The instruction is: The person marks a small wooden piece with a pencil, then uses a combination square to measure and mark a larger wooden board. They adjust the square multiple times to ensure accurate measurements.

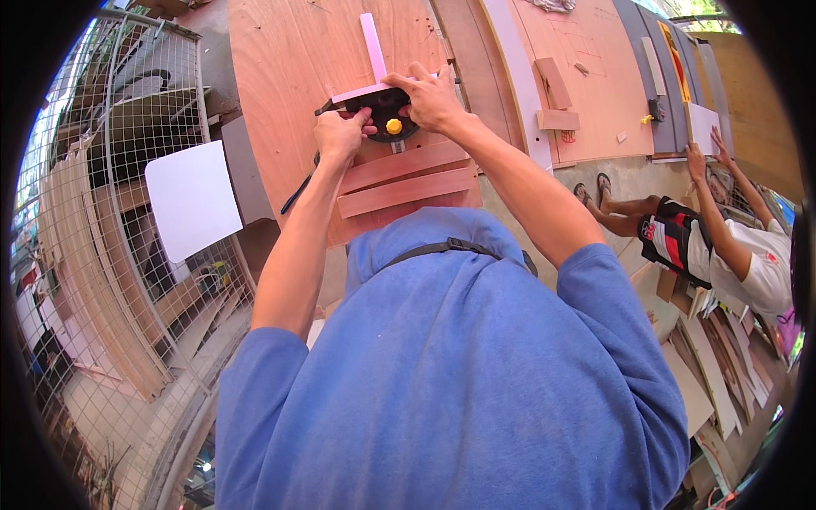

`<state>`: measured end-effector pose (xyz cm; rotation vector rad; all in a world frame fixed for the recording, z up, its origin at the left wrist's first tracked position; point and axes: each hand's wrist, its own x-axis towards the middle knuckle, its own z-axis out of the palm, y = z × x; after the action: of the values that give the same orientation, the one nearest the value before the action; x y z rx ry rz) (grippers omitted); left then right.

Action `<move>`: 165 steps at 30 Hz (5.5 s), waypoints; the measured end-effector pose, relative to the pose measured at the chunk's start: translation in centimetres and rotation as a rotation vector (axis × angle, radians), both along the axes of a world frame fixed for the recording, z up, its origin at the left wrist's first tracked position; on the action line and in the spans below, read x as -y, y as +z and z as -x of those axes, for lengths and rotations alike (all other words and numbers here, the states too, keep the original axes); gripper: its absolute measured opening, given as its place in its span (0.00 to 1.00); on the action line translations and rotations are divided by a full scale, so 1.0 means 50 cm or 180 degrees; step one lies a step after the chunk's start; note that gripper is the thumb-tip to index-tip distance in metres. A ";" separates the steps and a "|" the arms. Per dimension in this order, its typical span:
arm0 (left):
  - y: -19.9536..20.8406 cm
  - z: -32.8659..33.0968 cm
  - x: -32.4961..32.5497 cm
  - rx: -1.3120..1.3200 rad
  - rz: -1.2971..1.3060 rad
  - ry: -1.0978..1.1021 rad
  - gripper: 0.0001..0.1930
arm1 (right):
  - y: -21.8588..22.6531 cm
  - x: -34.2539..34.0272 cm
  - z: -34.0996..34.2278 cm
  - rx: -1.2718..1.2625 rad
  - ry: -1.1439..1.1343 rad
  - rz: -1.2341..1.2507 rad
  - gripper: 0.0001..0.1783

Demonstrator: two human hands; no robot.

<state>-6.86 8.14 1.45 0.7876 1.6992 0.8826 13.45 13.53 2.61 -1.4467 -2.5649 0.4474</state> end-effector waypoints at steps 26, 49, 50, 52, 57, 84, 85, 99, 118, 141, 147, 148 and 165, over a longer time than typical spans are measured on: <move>0.101 0.065 -0.037 -0.2714 -0.1985 -0.1171 0.19 | 0.030 0.292 -0.124 -0.0718 0.0756 0.0108 0.28; 0.035 -0.010 -0.012 -0.2254 -0.1813 -0.1512 0.24 | 0.181 0.370 -0.207 -0.0718 -0.0997 0.1388 0.21; 0.027 -0.017 -0.006 -0.2385 -0.2048 -0.1462 0.24 | 0.172 0.371 -0.189 -0.0769 -0.1046 0.1205 0.22; 0.020 -0.028 -0.002 -0.2442 -0.1797 -0.1559 0.22 | 0.145 0.371 -0.149 -0.0883 -0.1157 0.0833 0.23; 0.024 -0.075 0.005 -0.2597 -0.1415 -0.1803 0.21 | 0.114 0.351 -0.084 -0.1331 -0.1361 0.0508 0.42; 0.005 -0.146 0.028 -0.2509 -0.1393 -0.1386 0.19 | 0.144 0.327 -0.067 -0.1115 -0.1731 0.0578 0.43; 0.006 -0.148 0.029 -0.2499 -0.1384 -0.1361 0.20 | 0.145 0.327 -0.065 -0.1245 -0.1687 0.0313 0.42; 0.006 -0.149 0.035 -0.2551 -0.1318 -0.1319 0.20 | 0.210 0.279 -0.123 -0.0649 -0.1556 0.0986 0.41; 0.052 -0.105 0.011 -0.2568 -0.1122 -0.1641 0.16 | 0.097 0.330 -0.127 -0.1576 -0.1192 0.0362 0.45; 0.040 -0.094 0.006 -0.2476 -0.1442 -0.1575 0.15 | 0.079 0.343 -0.110 -0.1592 -0.1405 0.0343 0.45; 0.036 -0.093 0.012 -0.2454 -0.1432 -0.1580 0.16 | 0.071 0.334 -0.116 -0.1314 -0.1350 0.0628 0.44; 0.036 -0.091 0.012 -0.2466 -0.1415 -0.1575 0.16 | 0.080 0.329 -0.121 -0.1343 -0.1378 0.0588 0.44; 0.035 -0.089 0.014 -0.2539 -0.1385 -0.1584 0.14 | 0.136 0.322 -0.113 -0.1011 -0.1473 0.0544 0.43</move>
<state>-2.40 7.44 3.21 1.9580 1.8338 0.6148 19.08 -2.58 9.41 -1.7910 -1.9111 0.7605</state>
